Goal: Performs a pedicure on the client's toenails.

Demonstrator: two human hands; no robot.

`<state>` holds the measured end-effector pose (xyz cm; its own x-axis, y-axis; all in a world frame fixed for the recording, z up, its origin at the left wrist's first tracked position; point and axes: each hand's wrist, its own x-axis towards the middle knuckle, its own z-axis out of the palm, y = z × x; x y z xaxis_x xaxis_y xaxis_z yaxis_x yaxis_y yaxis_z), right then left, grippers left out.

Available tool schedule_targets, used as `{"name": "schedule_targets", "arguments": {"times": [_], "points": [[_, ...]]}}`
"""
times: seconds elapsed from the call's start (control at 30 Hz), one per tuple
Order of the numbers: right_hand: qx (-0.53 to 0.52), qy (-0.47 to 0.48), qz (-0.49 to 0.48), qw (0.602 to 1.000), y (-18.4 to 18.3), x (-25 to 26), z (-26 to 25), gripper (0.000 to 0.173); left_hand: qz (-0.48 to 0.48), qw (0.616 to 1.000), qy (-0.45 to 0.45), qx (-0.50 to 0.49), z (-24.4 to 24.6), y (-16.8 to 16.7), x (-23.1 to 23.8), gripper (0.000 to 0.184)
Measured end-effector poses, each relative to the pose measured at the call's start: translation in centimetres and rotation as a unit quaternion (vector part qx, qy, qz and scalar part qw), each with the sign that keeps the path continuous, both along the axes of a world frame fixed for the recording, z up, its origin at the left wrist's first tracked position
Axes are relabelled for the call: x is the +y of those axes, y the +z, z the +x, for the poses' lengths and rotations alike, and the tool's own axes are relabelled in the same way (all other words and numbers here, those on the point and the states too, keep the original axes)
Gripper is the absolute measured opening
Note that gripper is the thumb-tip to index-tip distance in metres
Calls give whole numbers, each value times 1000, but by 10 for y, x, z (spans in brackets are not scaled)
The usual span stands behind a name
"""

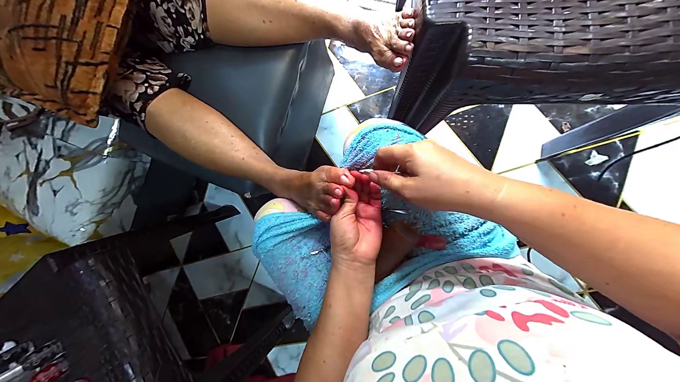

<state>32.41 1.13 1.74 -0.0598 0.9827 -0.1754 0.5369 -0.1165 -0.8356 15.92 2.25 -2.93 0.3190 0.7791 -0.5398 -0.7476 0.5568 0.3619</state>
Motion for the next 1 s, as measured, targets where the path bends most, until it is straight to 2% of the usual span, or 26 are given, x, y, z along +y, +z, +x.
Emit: {"name": "schedule_targets", "arguments": {"times": [0.13, 0.27, 0.4, 0.67, 1.0], "points": [[198, -45, -101, 974, 1, 4, -2, 16, -6, 1000, 1, 16, 1, 0, -1, 25], [270, -84, -161, 946, -2, 2, -11, 16, -20, 999, -10, 43, 1, 2, -1, 27], [313, -117, -184, 924, -5, 2, -15, 18, -21, 997, -32, 64, 0, 5, -1, 31], [393, -120, -217, 885, -4, 1, -12, 21, -9, 998, -39, 55, 0, 5, -1, 32], [397, -136, -218, 881, -4, 1, -17, 22, -31, 998, -26, 42, 1, 5, -1, 33]]}}
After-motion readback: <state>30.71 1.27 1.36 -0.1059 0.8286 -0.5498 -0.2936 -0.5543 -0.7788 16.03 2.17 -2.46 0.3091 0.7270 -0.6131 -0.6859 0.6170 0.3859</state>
